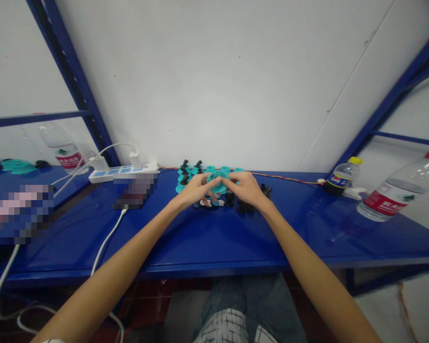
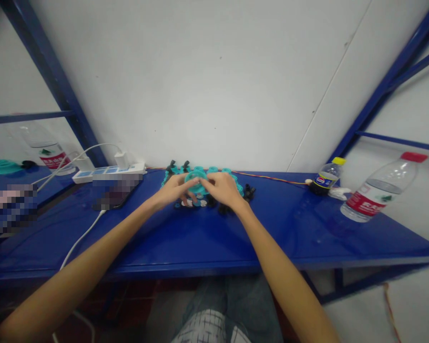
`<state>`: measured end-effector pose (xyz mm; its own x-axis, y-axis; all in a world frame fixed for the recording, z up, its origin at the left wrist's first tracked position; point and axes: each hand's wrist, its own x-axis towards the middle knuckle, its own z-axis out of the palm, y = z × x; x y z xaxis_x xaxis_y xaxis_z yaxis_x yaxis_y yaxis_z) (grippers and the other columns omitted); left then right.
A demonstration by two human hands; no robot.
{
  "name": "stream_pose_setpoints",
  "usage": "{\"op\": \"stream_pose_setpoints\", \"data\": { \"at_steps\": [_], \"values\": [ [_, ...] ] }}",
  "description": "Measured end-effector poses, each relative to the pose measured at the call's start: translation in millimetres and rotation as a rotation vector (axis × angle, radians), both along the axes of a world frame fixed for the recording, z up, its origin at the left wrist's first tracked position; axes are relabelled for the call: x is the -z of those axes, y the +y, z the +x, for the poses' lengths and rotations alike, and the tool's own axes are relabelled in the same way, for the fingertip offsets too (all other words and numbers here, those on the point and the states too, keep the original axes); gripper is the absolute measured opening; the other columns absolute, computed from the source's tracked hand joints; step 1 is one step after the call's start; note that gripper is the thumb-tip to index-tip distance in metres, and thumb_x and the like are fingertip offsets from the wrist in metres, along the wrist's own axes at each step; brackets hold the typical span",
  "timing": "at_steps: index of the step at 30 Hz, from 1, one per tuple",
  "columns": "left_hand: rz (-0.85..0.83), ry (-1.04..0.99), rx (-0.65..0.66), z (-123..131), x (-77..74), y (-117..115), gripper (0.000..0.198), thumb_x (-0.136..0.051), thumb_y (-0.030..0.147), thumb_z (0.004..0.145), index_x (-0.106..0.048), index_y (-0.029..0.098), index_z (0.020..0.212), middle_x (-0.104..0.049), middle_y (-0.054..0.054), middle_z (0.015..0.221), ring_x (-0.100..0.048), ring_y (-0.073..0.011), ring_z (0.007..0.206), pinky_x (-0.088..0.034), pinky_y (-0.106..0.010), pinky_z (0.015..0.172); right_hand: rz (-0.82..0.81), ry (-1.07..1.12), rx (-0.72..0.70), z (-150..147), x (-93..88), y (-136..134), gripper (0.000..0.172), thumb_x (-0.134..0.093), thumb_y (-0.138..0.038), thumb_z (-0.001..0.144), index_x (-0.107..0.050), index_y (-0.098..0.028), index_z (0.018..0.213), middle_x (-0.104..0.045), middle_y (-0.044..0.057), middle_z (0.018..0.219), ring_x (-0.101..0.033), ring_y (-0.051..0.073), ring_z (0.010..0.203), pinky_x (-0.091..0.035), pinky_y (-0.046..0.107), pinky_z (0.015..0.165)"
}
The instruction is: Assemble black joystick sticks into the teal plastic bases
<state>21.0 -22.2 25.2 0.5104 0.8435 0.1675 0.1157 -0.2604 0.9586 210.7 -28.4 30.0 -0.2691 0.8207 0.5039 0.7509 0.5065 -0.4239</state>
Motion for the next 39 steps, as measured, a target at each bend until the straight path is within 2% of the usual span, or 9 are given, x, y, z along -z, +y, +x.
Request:
{"op": "stream_pose_setpoints", "data": {
  "at_steps": [4,7,13,17,21,26,30,34,39],
  "values": [
    [0.003,-0.107,-0.014,-0.5,2.6,0.2,0.049,-0.075,0.043,0.076,-0.064,0.014,0.115,-0.071,-0.009,0.097,-0.070,-0.0195,0.073,-0.061,-0.030,0.054,-0.168,0.056,-0.111,0.5,0.6,0.9,0.050,-0.047,-0.052,0.092,-0.052,-0.019,0.055,-0.054,-0.001,0.051,-0.045,0.012,0.051,-0.030,0.026,0.055],
    [-0.055,-0.173,-0.006,-0.2,3.7,-0.4,0.045,-0.078,0.041,0.073,-0.066,0.012,0.105,-0.070,-0.008,0.094,-0.067,-0.0180,0.074,-0.063,-0.034,0.060,-0.258,0.059,-0.165,-1.9,2.8,0.1,0.053,-0.042,-0.054,0.094,-0.048,-0.020,0.054,-0.051,-0.001,0.048,-0.045,0.012,0.049,-0.031,0.026,0.055],
    [-0.094,-0.201,0.020,-1.1,5.0,3.1,0.047,-0.084,0.044,0.063,-0.069,0.009,0.090,-0.068,-0.005,0.081,-0.065,-0.0158,0.069,-0.063,-0.033,0.060,-0.269,0.019,-0.178,-3.9,2.8,-1.3,0.051,-0.043,-0.052,0.093,-0.044,-0.020,0.054,-0.047,-0.001,0.048,-0.041,0.012,0.051,-0.026,0.026,0.054],
    [-0.135,-0.136,-0.012,-3.2,2.3,2.2,0.043,-0.087,0.040,0.060,-0.069,0.008,0.082,-0.067,-0.004,0.070,-0.064,-0.0149,0.061,-0.061,-0.031,0.055,-0.295,-0.046,-0.173,-4.4,4.2,-0.7,0.048,-0.043,-0.048,0.094,-0.046,-0.019,0.055,-0.050,0.000,0.051,-0.044,0.013,0.053,-0.026,0.026,0.054],
    [-0.164,-0.058,-0.034,-5.5,0.3,1.3,0.036,-0.086,0.031,0.060,-0.070,0.007,0.082,-0.069,-0.006,0.067,-0.065,-0.0157,0.056,-0.060,-0.029,0.052,-0.289,-0.088,-0.187,-6.3,8.4,0.6,0.047,-0.042,-0.048,0.094,-0.048,-0.018,0.057,-0.055,0.001,0.056,-0.047,0.013,0.056,-0.026,0.026,0.055],
    [-0.135,-0.011,-0.083,-6.2,1.5,1.9,0.025,-0.081,0.023,0.063,-0.070,0.007,0.078,-0.069,-0.006,0.064,-0.066,-0.0173,0.053,-0.059,-0.029,0.047,-0.259,-0.149,-0.184,-11.4,9.8,-0.7,0.044,-0.045,-0.041,0.093,-0.046,-0.018,0.056,-0.052,0.000,0.056,-0.043,0.011,0.055,-0.024,0.026,0.055],
    [-0.129,-0.024,-0.082,-4.1,0.2,0.1,0.026,-0.082,0.025,0.064,-0.070,0.008,0.080,-0.069,-0.005,0.065,-0.066,-0.0162,0.055,-0.061,-0.030,0.050,-0.251,-0.126,-0.177,-10.8,7.1,-1.1,0.041,-0.045,-0.038,0.092,-0.046,-0.018,0.057,-0.051,0.000,0.057,-0.043,0.011,0.055,-0.023,0.027,0.054],
    [-0.174,0.012,-0.146,-3.1,0.0,0.5,0.033,-0.085,0.035,0.063,-0.069,0.008,0.074,-0.070,-0.007,0.066,-0.068,-0.0172,0.055,-0.061,-0.030,0.054,-0.255,-0.100,-0.146,-6.5,4.0,-0.3,0.043,-0.046,-0.040,0.091,-0.043,-0.018,0.054,-0.047,-0.001,0.054,-0.040,0.011,0.053,-0.021,0.027,0.054],
    [-0.198,0.069,-0.179,-5.2,2.8,3.6,0.043,-0.085,0.046,0.061,-0.061,0.011,0.068,-0.071,-0.011,0.064,-0.072,-0.0243,0.060,-0.060,-0.030,0.054,-0.262,-0.048,-0.143,-1.1,4.0,2.3,0.045,-0.047,-0.042,0.089,-0.038,-0.019,0.052,-0.038,-0.003,0.050,-0.034,0.010,0.050,-0.020,0.027,0.053]
  ]
}}
